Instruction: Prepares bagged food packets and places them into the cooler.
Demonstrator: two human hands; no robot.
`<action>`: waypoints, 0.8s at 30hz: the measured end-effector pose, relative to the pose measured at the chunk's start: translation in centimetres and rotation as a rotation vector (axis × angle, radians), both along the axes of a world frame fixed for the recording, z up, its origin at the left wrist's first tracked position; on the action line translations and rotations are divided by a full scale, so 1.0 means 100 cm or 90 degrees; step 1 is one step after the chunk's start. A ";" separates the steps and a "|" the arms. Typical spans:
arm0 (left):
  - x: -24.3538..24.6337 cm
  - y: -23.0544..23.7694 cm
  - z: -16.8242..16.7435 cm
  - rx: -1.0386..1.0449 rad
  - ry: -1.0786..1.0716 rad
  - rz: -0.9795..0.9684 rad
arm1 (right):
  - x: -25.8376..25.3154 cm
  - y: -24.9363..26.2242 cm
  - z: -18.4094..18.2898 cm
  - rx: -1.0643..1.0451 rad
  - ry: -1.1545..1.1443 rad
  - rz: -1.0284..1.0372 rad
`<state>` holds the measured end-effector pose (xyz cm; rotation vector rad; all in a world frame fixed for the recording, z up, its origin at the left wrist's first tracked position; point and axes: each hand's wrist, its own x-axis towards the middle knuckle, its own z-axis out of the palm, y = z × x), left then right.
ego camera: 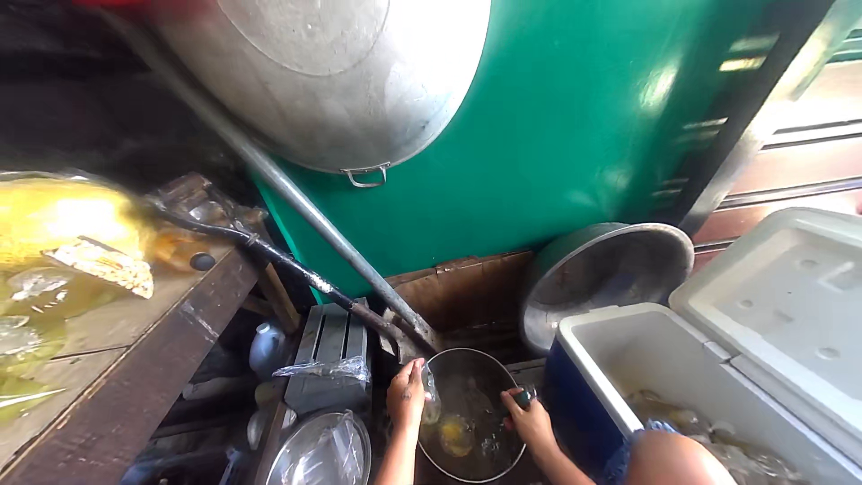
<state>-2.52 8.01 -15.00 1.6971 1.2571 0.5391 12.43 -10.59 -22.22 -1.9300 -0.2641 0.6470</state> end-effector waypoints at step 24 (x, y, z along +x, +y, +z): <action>0.032 -0.040 0.009 0.130 0.030 0.051 | -0.070 0.074 0.247 -0.079 -0.667 0.464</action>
